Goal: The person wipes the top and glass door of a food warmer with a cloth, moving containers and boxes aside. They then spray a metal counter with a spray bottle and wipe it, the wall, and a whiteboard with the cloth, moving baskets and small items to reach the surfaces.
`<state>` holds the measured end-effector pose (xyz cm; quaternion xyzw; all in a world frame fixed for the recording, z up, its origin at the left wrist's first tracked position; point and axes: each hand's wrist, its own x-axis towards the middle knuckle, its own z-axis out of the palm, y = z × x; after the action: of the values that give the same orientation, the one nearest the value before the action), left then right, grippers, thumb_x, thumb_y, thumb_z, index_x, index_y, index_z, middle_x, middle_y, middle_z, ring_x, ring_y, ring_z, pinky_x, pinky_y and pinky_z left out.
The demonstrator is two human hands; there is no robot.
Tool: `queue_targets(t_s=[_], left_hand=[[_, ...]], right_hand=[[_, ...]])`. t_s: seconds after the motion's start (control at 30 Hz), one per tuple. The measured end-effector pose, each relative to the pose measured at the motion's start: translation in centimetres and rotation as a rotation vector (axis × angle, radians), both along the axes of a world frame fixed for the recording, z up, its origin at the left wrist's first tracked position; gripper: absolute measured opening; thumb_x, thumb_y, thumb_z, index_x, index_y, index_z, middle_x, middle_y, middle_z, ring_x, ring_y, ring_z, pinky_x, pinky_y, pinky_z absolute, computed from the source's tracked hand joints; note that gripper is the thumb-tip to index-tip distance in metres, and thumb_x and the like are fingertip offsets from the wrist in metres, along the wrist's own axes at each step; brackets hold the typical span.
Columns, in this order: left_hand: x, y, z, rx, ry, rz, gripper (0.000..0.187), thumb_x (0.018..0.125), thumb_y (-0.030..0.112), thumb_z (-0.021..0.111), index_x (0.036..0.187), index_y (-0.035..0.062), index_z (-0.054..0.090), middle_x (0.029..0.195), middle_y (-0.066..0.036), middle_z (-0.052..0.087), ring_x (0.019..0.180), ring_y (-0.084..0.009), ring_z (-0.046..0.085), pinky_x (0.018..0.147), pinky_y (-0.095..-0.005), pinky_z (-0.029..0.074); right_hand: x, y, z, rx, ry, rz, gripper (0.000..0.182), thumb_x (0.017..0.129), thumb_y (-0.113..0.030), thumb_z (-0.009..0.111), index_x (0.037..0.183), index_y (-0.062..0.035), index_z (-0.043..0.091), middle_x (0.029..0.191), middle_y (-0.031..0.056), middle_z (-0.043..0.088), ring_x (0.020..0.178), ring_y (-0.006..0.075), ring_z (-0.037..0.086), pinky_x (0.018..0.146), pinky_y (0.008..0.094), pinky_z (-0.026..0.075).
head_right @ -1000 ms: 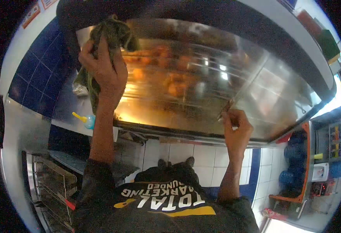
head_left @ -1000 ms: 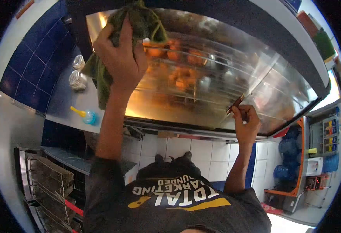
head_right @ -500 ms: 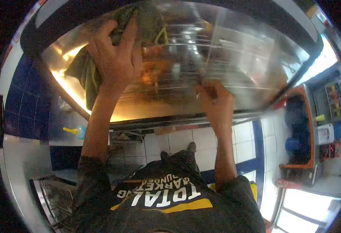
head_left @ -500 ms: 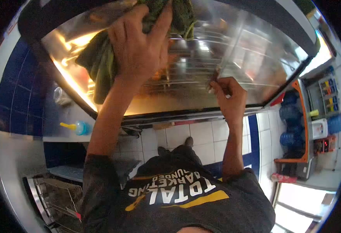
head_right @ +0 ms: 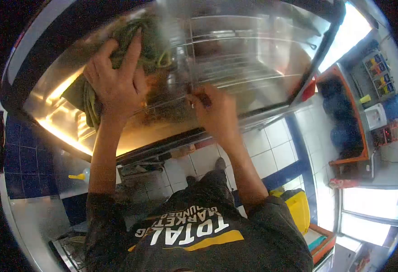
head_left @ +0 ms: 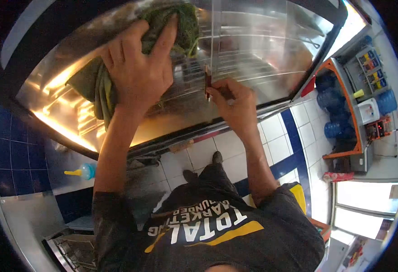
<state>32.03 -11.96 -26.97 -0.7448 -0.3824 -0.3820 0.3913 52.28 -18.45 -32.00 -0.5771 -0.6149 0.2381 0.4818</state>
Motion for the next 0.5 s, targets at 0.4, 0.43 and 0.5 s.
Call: queue_targets(t_s=[0.4,0.43,0.5], left_hand=[[1.3,-9.7,-18.1,-0.504,0.100,-0.218,0.032,0.080,0.020,0.065,0.111,0.0187,0.071,0.116,-0.014,0.048,0.107,-0.0350,0.049,0.089,-0.0516,0.040],[3.3,-9.2,-14.7,-0.341,-0.032,-0.229,0.035,0.079,0.020,0.065,0.113,0.0154,0.070,0.115,-0.015,0.047,0.106,-0.0346,0.048,0.089,-0.0500,0.039],[6.9,-7.5,-8.6,-0.104,-0.216,-0.208,0.041,0.078,0.019,0.064,0.118,0.0100,0.067,0.116,-0.017,0.045,0.108,-0.0345,0.044,0.090,-0.0476,0.037]], right_hand=[[3.2,-0.8,-2.3,0.101,0.271,0.289,0.015,0.090,-0.005,0.061,0.103,0.0022,0.065,0.090,0.0152,0.071,0.080,0.0188,0.070,0.069,0.0298,0.053],[4.2,-1.1,-3.0,0.093,0.340,0.249,0.017,0.093,-0.005,0.058,0.108,0.0025,0.062,0.093,0.0136,0.071,0.084,0.0177,0.069,0.072,0.0289,0.054],[6.3,-1.1,-3.5,0.077,0.408,0.241,0.019,0.096,-0.005,0.054,0.113,0.0027,0.059,0.097,0.0121,0.070,0.087,0.0165,0.069,0.075,0.0280,0.055]])
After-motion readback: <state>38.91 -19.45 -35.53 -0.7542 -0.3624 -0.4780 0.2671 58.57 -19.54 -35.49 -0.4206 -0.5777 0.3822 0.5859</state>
